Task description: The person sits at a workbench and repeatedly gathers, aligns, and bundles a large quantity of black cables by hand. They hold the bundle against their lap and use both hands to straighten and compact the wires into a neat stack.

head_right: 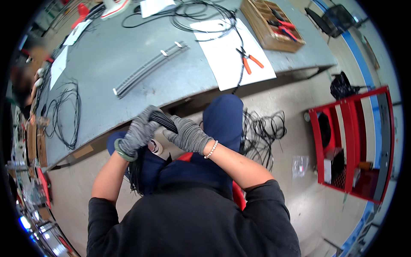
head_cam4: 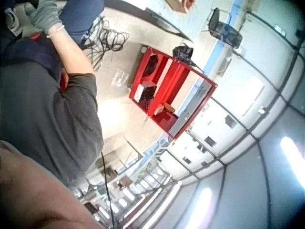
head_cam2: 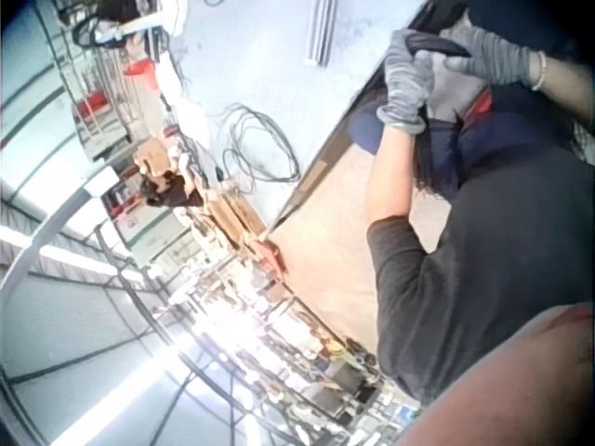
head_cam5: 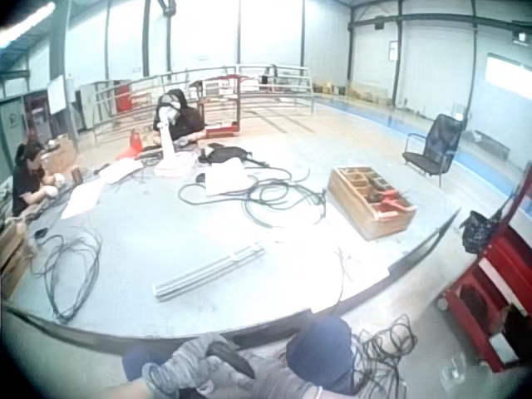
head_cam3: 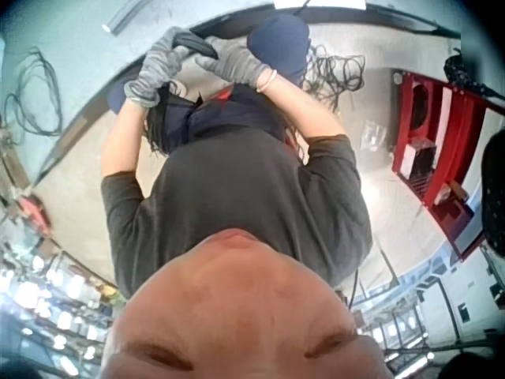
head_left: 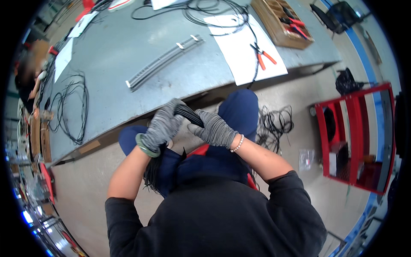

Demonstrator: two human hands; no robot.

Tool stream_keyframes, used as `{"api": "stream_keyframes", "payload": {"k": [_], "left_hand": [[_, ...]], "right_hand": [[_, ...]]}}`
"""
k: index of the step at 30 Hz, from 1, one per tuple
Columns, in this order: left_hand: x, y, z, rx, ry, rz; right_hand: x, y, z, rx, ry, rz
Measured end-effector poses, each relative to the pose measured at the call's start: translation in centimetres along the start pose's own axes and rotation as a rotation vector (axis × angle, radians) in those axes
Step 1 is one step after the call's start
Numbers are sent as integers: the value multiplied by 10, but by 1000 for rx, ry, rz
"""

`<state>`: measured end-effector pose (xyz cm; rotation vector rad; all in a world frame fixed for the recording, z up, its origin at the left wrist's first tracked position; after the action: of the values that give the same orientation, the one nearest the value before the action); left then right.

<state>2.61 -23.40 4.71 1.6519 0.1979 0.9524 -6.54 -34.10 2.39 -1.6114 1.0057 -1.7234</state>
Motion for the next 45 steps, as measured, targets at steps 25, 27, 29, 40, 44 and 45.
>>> {"api": "stream_keyframes", "payload": {"k": [25, 27, 29, 40, 44, 45], "left_hand": [[-16, 39, -7, 244, -86, -489], [-17, 36, -6, 259, -41, -490], [-17, 33, 0, 251, 9, -483], [-23, 22, 6, 293, -60, -523], [-11, 9, 11, 307, -27, -489], [-13, 4, 12, 321, -9, -453]], "right_hand": [[40, 21, -79, -43, 222, -251], [34, 27, -73, -130, 207, -304], [32, 37, -69, -145, 205, -292], [98, 75, -207, -675, -395, -250], [64, 131, -275, -937, -320, -69], [52, 153, -281, -1013, -212, -57]]}}
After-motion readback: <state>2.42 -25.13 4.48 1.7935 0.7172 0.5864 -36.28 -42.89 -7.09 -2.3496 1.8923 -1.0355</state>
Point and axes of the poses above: each hand's wrist, its own z-axis towards the middle knuckle, its own x-axis out of the back of the hand, y = z × x, the point moved 7 cm from there along z, towards the middle knuckle, and after that the axes turned 5 degrees about y, right-handed, at the moved point
